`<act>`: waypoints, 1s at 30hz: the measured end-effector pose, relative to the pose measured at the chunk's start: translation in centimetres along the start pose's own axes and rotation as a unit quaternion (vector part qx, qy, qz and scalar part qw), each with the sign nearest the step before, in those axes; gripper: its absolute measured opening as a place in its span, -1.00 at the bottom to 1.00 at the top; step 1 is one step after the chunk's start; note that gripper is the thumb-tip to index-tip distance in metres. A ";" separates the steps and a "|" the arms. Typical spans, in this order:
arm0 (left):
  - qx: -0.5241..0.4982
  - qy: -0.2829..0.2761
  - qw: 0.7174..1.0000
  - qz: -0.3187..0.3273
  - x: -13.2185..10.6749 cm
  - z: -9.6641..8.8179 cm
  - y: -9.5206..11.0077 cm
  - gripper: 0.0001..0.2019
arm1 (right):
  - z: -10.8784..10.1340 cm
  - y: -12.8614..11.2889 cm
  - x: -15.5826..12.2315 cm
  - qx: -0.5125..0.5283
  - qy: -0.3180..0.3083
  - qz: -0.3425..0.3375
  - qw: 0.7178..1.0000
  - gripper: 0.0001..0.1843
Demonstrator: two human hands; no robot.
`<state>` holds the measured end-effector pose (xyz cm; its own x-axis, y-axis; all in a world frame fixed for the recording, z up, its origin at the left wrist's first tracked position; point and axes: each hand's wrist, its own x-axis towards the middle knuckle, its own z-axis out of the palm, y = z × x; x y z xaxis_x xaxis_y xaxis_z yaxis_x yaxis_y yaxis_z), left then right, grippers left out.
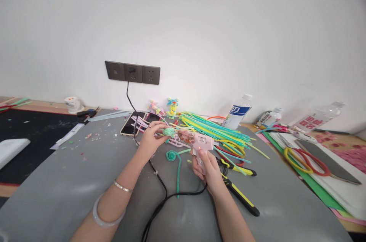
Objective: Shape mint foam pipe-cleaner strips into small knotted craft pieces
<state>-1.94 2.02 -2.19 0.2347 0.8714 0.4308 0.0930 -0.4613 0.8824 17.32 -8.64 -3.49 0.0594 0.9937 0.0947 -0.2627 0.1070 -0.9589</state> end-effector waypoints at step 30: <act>-0.008 0.012 1.000 0.007 0.0 0.0 -0.4 -0.80 | 0.2 -0.3 -0.1 -0.004 0.014 0.006 1.000 -0.48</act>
<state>-1.95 2.24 -2.58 0.2117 0.8693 0.4467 0.0749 -0.4701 0.8794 17.20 -8.76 -3.17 0.0837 0.9936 0.0758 -0.2555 0.0949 -0.9621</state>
